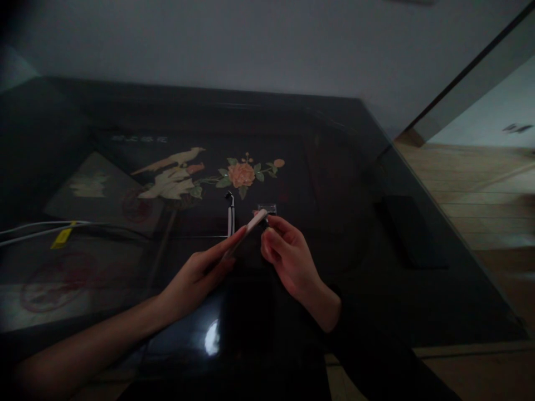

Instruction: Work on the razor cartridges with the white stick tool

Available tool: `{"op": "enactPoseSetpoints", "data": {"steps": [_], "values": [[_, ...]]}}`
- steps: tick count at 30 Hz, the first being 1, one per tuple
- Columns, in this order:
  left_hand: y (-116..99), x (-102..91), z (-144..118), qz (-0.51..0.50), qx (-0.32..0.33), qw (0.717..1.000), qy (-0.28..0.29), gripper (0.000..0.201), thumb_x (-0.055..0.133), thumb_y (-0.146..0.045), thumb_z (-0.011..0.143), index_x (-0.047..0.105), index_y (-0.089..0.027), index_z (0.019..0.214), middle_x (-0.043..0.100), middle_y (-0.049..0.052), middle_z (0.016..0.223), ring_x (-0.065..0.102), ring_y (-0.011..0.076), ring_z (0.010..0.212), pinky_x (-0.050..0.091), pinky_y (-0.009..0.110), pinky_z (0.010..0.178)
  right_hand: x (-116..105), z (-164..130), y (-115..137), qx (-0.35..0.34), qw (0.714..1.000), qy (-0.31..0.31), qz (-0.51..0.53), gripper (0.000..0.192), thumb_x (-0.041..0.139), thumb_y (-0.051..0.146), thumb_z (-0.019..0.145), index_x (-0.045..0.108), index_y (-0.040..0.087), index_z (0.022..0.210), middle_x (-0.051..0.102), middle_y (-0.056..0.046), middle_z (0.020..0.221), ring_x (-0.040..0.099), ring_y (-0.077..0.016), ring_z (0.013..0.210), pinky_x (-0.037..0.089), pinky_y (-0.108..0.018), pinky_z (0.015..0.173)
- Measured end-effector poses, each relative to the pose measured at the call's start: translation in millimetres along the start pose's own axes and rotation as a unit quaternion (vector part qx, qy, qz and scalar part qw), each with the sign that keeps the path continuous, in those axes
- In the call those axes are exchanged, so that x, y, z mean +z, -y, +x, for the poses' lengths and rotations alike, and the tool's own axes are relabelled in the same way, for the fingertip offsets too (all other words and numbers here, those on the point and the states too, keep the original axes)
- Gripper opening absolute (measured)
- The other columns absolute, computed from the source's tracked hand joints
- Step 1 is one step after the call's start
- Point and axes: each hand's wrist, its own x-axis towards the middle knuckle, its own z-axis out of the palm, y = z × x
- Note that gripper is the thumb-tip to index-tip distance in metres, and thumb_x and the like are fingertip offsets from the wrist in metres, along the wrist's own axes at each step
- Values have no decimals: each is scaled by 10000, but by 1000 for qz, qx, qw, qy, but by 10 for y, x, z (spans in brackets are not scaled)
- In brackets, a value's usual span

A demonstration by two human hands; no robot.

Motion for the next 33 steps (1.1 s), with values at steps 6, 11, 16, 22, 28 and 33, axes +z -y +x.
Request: {"op": "enactPoseSetpoints", "data": {"steps": [6, 11, 16, 22, 28, 33], "values": [[-6, 12, -20, -7, 20, 999, 38, 551, 437, -134, 970, 354, -273, 1496, 509, 6, 1471, 544, 194, 1298, 420, 340, 1113, 13, -1, 16, 3, 1000, 0, -2, 278, 821, 385, 694, 723, 226, 900, 422, 86, 515, 260, -56, 464, 229, -210, 445], [-5, -7, -16, -11, 30, 998, 44, 565, 441, -122, 967, 348, -303, 1494, 495, -22, 1480, 522, 176, 1317, 412, 306, 1117, 10, -8, 10, -3, 1000, 3, 0, 291, 827, 384, 688, 723, 221, 906, 431, 86, 521, 259, -54, 461, 238, -215, 451], [-1, -17, 0, -3, 12, 1000, 13, 530, 453, -169, 977, 378, -324, 1478, 478, -28, 1486, 497, 172, 1336, 390, 301, 1131, 6, -9, 11, 2, 1000, 8, -8, 314, 816, 399, 693, 716, 211, 923, 434, 86, 526, 253, -62, 469, 224, -234, 460], [-5, -30, 18, -1, -16, 1000, -15, 509, 449, -202, 980, 385, -314, 1472, 469, -23, 1487, 476, 185, 1352, 375, 340, 1147, -8, -4, -8, 1, 1000, 18, 8, 308, 824, 394, 693, 691, 207, 899, 442, 86, 515, 263, -59, 467, 201, -230, 456], [-1, -41, 27, 6, -20, 999, -30, 516, 451, -202, 977, 377, -304, 1477, 449, -22, 1500, 446, 190, 1372, 346, 347, 1165, -16, -8, -9, -2, 1000, 18, -6, 335, 814, 399, 706, 673, 201, 937, 445, 88, 517, 273, -62, 465, 209, -235, 457], [5, -30, 11, 9, -10, 1000, -24, 521, 451, -191, 975, 377, -307, 1477, 457, -23, 1495, 446, 185, 1371, 355, 333, 1159, -11, -7, -9, -4, 1000, 12, -15, 329, 809, 392, 704, 675, 210, 942, 438, 91, 521, 270, -65, 463, 205, -241, 455]]}}
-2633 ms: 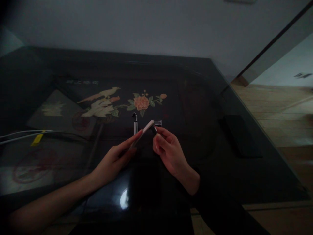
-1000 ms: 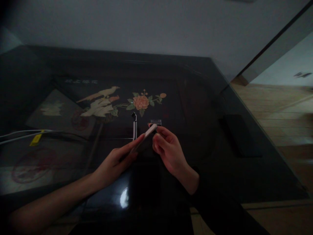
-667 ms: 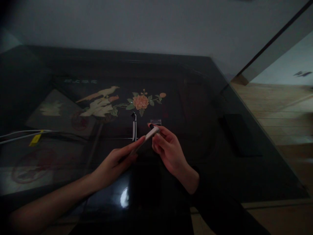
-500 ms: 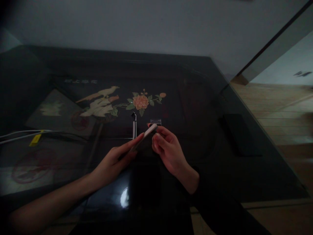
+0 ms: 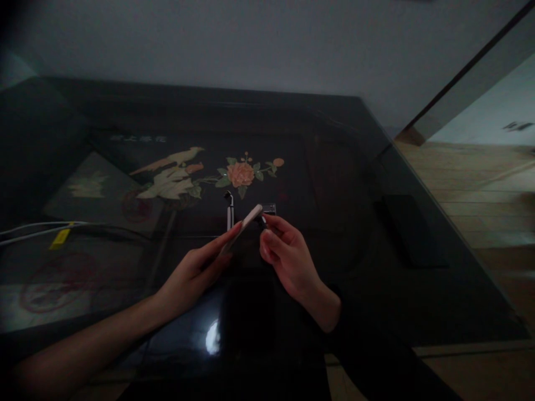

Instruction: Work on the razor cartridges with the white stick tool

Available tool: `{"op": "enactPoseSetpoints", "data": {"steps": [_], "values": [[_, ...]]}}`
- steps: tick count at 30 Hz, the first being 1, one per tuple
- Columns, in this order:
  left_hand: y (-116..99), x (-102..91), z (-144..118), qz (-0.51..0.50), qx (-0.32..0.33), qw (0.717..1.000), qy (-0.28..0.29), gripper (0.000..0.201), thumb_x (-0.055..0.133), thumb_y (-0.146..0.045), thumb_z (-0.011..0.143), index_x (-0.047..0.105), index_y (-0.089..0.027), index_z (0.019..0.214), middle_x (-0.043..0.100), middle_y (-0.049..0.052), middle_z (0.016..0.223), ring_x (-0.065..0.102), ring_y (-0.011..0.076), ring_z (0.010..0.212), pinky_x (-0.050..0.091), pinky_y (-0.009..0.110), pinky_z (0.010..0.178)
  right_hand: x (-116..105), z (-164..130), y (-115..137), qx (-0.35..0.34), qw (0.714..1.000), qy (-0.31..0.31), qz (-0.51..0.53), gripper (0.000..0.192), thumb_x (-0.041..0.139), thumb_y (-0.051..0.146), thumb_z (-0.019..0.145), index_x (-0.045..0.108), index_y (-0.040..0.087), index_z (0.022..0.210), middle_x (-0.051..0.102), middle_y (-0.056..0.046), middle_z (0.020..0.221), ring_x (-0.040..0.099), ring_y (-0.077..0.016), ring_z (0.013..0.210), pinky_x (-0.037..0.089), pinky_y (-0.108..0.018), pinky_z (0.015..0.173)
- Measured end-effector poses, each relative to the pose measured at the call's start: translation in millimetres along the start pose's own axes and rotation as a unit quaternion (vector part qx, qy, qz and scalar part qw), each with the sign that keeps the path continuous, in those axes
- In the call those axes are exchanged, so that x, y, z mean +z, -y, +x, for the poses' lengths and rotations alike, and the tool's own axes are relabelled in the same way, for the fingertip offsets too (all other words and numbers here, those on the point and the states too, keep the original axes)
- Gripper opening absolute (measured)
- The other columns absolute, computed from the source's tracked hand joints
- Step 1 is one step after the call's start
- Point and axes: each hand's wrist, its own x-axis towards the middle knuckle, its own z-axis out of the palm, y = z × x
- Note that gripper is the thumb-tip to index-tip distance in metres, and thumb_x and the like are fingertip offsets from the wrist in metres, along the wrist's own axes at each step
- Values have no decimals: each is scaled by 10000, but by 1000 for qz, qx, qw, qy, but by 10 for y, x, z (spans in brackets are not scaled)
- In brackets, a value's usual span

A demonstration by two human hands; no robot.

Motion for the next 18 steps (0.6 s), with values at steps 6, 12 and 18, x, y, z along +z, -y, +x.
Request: {"op": "enactPoseSetpoints", "data": {"steps": [6, 12, 18], "values": [[-2, 14, -4, -5, 16, 1000, 20, 537, 452, -173, 972, 363, -302, 1485, 473, -11, 1490, 485, 197, 1346, 388, 345, 1138, 22, -2, 21, 6, 1000, -22, 4, 352, 839, 386, 653, 716, 222, 940, 434, 91, 534, 261, -61, 464, 195, -238, 444], [-21, 24, -33, -8, 22, 998, 55, 546, 453, -151, 964, 364, -284, 1486, 551, 8, 1433, 572, 211, 1269, 440, 364, 1097, 24, 7, 27, 0, 1000, -21, -2, 366, 827, 387, 675, 721, 228, 987, 420, 93, 521, 262, -59, 457, 239, -226, 444], [-23, 13, -30, -11, 19, 998, 63, 533, 435, -170, 975, 364, -290, 1489, 552, -7, 1436, 581, 189, 1258, 439, 327, 1092, 13, 3, 34, -1, 1000, -21, 6, 350, 828, 376, 682, 729, 236, 987, 423, 91, 522, 251, -61, 464, 229, -232, 457]]}}
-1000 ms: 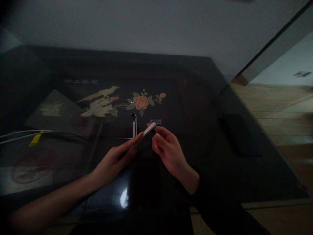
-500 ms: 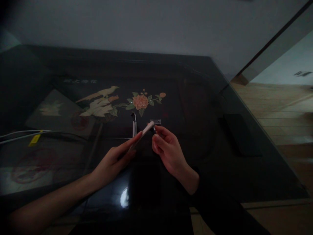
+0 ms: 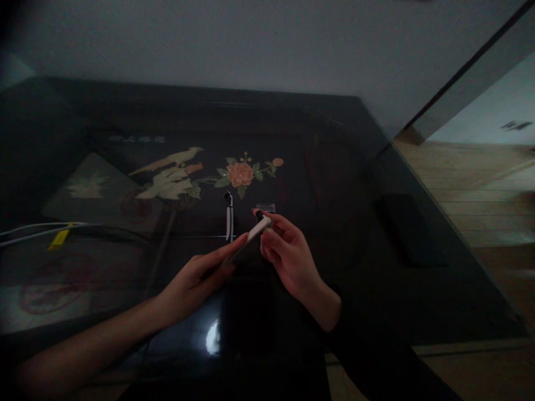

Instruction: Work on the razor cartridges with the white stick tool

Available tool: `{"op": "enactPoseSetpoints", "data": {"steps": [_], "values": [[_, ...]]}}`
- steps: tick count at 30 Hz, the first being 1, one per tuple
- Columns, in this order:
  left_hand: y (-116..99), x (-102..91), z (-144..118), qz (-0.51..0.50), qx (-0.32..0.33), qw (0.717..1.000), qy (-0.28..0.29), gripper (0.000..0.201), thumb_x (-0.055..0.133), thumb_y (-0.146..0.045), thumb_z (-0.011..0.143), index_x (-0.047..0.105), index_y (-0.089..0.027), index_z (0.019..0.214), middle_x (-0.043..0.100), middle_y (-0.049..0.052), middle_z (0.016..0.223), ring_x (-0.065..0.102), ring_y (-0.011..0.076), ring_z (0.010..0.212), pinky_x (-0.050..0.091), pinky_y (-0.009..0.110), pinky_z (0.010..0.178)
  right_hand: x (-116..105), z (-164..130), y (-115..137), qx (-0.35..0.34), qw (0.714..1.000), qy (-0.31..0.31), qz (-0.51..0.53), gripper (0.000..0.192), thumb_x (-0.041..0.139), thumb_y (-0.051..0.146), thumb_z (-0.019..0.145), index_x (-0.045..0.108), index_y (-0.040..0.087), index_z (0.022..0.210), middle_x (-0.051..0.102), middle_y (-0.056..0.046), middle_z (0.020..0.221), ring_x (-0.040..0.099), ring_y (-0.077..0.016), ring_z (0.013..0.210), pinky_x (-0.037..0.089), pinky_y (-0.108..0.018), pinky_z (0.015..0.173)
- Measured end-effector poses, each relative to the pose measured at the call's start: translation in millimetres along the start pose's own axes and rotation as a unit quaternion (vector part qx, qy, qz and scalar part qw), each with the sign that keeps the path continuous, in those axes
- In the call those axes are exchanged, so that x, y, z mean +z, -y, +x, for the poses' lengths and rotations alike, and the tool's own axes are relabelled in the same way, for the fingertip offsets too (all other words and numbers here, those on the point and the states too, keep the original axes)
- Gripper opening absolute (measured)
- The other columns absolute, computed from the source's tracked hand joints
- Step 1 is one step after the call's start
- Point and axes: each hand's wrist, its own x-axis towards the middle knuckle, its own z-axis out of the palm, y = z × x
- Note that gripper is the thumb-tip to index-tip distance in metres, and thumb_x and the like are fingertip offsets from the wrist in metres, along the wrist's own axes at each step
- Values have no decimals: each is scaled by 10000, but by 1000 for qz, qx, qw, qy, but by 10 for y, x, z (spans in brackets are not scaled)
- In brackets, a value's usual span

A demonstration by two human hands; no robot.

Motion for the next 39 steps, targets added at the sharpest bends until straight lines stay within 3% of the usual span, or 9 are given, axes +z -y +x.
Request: {"op": "enactPoseSetpoints", "data": {"steps": [10, 20, 29, 39], "values": [[17, -18, 28, 11, -19, 999, -50, 505, 454, -209, 975, 400, -283, 1472, 489, 0, 1478, 507, 201, 1330, 386, 364, 1138, 1, -3, -5, 4, 1000, 24, -3, 315, 816, 414, 694, 688, 209, 896, 438, 83, 518, 260, -70, 472, 196, -250, 463], [13, -36, 37, 13, -27, 996, -78, 512, 461, -203, 968, 402, -287, 1469, 479, -11, 1483, 462, 214, 1364, 347, 396, 1165, 4, -19, -1, 7, 1000, 15, -7, 376, 825, 427, 676, 681, 211, 948, 454, 88, 508, 268, -77, 468, 195, -258, 469], [22, -10, 15, 5, -14, 999, -47, 527, 457, -193, 970, 380, -303, 1480, 471, -7, 1494, 473, 198, 1357, 368, 359, 1152, 5, -9, -7, -5, 1000, 13, -13, 317, 824, 416, 677, 700, 217, 890, 436, 81, 523, 263, -71, 472, 177, -255, 462], [-8, 10, -5, 2, 10, 1000, 1, 550, 449, -142, 958, 369, -276, 1485, 555, 0, 1432, 551, 197, 1291, 435, 358, 1104, 6, -11, 6, -4, 1000, 4, -25, 387, 809, 404, 698, 703, 232, 1028, 405, 96, 509, 272, -70, 458, 236, -242, 451]]}}
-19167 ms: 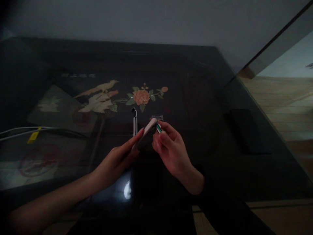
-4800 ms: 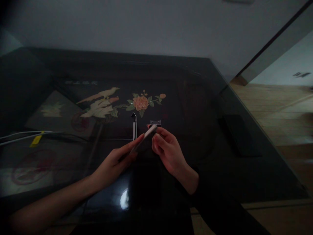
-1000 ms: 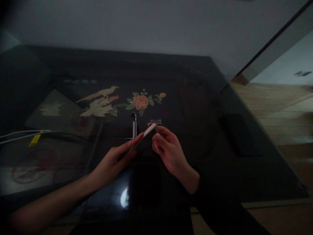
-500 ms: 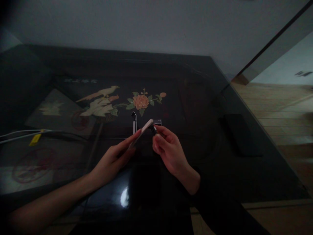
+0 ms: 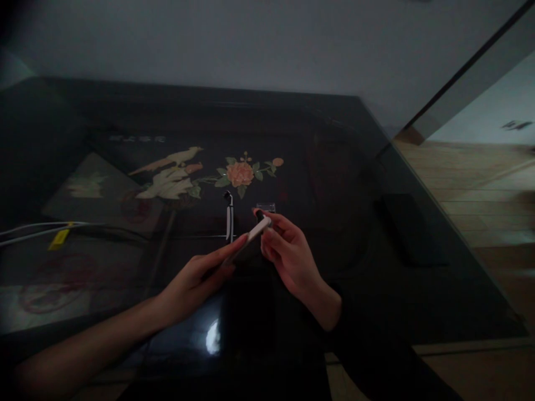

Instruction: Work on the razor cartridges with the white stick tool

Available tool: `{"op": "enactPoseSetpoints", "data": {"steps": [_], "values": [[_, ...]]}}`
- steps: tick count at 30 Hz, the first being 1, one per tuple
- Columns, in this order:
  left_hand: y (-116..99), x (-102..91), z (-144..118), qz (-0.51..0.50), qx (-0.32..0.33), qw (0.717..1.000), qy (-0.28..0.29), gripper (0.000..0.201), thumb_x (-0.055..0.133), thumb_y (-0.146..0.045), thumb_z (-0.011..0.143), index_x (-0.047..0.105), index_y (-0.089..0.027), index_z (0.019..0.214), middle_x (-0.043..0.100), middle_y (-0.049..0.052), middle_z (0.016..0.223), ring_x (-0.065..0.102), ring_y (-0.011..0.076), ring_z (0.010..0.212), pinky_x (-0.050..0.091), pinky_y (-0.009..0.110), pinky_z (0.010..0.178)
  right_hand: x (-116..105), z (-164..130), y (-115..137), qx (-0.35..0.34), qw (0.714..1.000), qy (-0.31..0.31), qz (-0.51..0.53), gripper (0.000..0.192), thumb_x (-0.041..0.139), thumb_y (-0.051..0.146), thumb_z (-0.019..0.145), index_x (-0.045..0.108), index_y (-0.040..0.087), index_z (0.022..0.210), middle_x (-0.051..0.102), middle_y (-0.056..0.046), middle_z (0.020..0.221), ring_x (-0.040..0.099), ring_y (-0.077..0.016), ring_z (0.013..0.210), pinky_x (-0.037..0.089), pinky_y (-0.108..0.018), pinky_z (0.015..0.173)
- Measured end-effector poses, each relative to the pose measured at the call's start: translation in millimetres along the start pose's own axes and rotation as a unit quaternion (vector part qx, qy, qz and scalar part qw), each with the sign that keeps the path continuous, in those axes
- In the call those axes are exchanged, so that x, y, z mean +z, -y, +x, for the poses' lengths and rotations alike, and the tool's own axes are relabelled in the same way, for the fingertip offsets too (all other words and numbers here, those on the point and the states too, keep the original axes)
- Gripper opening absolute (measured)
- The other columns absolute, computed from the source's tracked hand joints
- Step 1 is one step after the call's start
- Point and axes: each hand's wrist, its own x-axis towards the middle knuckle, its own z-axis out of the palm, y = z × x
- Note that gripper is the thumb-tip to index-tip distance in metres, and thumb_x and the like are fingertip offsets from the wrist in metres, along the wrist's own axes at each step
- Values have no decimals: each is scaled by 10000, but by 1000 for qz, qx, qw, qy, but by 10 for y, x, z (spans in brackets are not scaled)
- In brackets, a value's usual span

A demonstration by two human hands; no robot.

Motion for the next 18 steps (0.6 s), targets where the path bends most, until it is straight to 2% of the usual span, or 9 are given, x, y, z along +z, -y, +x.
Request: {"op": "enactPoseSetpoints", "data": {"steps": [5, 12, 18], "values": [[13, -13, 11, 4, -5, 1000, -18, 528, 451, -152, 961, 402, -284, 1470, 549, 7, 1434, 575, 208, 1266, 445, 348, 1092, -4, 2, 1, 4, 1000, 3, 11, 378, 819, 408, 687, 718, 228, 1004, 418, 89, 525, 270, -68, 469, 222, -246, 461], [16, -40, 34, 12, -25, 998, -53, 507, 456, -206, 977, 396, -294, 1473, 471, -8, 1486, 483, 196, 1348, 378, 339, 1144, -7, 4, -9, 5, 1000, 21, 22, 288, 812, 402, 706, 701, 221, 902, 446, 80, 517, 275, -68, 470, 200, -250, 467], [16, -57, 42, 20, -34, 997, -72, 497, 455, -226, 981, 401, -287, 1471, 476, -14, 1486, 477, 200, 1353, 357, 361, 1160, -28, -2, -21, 8, 999, 23, 22, 328, 809, 407, 712, 678, 216, 945, 446, 86, 522, 295, -65, 473, 225, -239, 475]]}}
